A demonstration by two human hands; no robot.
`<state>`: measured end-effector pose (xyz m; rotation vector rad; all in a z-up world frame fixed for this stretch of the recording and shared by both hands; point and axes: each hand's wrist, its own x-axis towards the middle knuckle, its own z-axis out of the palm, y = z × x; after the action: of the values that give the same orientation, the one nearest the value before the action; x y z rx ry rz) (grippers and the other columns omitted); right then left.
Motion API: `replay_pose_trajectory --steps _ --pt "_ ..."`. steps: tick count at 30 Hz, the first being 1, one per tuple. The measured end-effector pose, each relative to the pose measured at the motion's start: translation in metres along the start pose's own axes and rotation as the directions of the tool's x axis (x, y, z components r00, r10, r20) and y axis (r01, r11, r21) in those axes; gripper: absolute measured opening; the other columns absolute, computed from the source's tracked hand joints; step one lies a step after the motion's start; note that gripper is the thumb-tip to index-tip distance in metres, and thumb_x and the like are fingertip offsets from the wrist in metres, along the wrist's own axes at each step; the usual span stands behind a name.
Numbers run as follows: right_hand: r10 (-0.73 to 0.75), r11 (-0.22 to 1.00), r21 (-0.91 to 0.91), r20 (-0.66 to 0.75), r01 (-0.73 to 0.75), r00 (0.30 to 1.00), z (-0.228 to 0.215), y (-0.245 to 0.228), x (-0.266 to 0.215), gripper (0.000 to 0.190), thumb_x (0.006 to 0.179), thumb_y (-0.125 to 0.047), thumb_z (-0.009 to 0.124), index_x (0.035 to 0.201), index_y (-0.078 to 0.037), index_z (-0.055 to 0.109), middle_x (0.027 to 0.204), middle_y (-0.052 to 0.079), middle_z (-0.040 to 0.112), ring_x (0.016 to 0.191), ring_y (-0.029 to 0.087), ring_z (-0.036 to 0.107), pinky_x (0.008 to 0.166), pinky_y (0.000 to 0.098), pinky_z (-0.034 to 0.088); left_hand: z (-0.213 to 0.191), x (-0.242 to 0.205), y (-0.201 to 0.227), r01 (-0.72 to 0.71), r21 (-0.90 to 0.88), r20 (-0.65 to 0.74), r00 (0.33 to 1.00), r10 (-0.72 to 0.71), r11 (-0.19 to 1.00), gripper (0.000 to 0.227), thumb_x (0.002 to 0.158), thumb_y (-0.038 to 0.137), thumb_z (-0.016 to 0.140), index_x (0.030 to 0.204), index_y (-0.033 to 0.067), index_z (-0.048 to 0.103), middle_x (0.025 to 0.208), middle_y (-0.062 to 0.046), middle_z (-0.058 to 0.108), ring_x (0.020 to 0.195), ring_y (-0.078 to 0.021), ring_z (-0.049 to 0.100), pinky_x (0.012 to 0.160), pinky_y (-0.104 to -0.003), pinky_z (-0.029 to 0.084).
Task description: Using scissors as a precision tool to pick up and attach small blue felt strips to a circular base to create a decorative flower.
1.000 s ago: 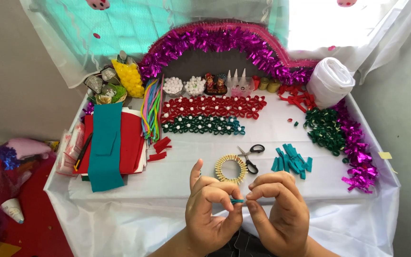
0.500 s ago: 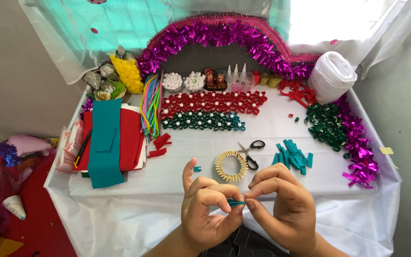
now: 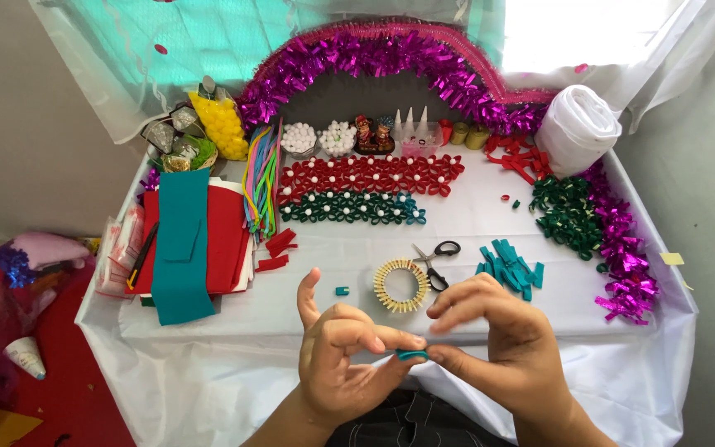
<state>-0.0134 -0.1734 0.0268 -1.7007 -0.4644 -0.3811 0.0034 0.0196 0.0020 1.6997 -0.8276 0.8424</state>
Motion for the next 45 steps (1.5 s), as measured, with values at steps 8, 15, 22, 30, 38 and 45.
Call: replay_pose_trajectory --steps 8,15,22,30,38,45 --pt "0.136 0.973 0.169 0.141 -0.16 0.981 -0.013 0.018 0.004 0.049 0.063 -0.029 0.095 0.094 -0.014 0.06 0.097 0.006 0.07 0.1 0.019 0.067 0.095 0.0343 0.051 -0.011 0.0 -0.012 0.167 -0.175 0.276 0.954 -0.115 0.97 0.03 0.095 0.034 0.072 0.109 0.0184 0.05 0.097 0.016 0.076 0.081 -0.005 0.069 0.128 -0.06 0.01" --pt "0.285 0.913 0.169 0.388 -0.372 0.877 -0.023 0.035 0.017 0.064 0.054 -0.026 0.102 0.091 -0.015 0.051 0.097 0.005 0.063 0.092 0.015 0.056 0.085 0.0298 0.044 -0.007 0.001 -0.011 0.357 -0.304 0.496 0.851 -0.173 0.883 0.039 0.096 0.035 0.071 0.119 0.0152 0.045 0.091 0.012 0.075 0.086 -0.0097 0.073 0.128 -0.066 0.0" --pt "0.065 0.985 0.166 -0.048 -0.056 0.997 0.008 0.045 0.0 0.024 0.078 -0.006 0.083 0.087 -0.009 0.061 0.082 0.001 0.058 0.084 0.016 0.055 0.081 0.0278 0.045 0.008 -0.015 -0.026 0.407 -0.246 0.261 0.902 -0.344 0.88 0.023 0.1 0.024 0.065 0.114 0.0163 0.048 0.095 0.006 0.064 0.073 -0.0091 0.049 0.128 -0.053 0.011" --pt "0.05 0.998 -0.025 -0.029 -0.051 0.998 0.019 0.057 -0.01 0.004 0.086 -0.013 0.075 0.089 -0.011 0.074 0.09 0.007 0.07 0.088 0.018 0.067 0.086 0.0302 0.052 0.016 -0.025 -0.04 0.708 -0.394 0.306 0.703 -0.642 0.587 0.035 0.088 0.016 0.081 0.108 0.0168 0.052 0.085 0.001 0.072 0.076 -0.0099 0.052 0.075 -0.025 0.042" --pt "-0.108 0.904 -0.416 -0.009 0.095 0.994 0.03 0.067 -0.014 0.006 0.086 -0.009 0.058 0.088 -0.014 0.057 0.089 0.0 0.064 0.082 0.018 0.059 0.087 0.0345 0.033 0.021 -0.034 -0.047 0.781 -0.348 0.318 0.618 -0.719 0.518 0.041 0.077 0.017 0.088 0.113 0.0141 0.067 0.103 0.003 0.072 0.081 -0.0089 0.053 0.094 -0.028 0.046" --pt "-0.117 0.887 -0.45 0.0 0.105 0.993 0.03 0.075 -0.013 0.005 0.092 -0.01 0.056 0.091 -0.015 0.056 0.089 -0.003 0.064 0.08 0.015 0.059 0.088 0.0345 0.03 0.022 -0.037 -0.047 0.743 -0.255 0.255 0.669 -0.698 0.62 0.044 0.086 0.013 0.079 0.127 0.0138 0.063 0.1 0.007 0.074 0.083 -0.0116 0.051 0.092 -0.027 0.046"
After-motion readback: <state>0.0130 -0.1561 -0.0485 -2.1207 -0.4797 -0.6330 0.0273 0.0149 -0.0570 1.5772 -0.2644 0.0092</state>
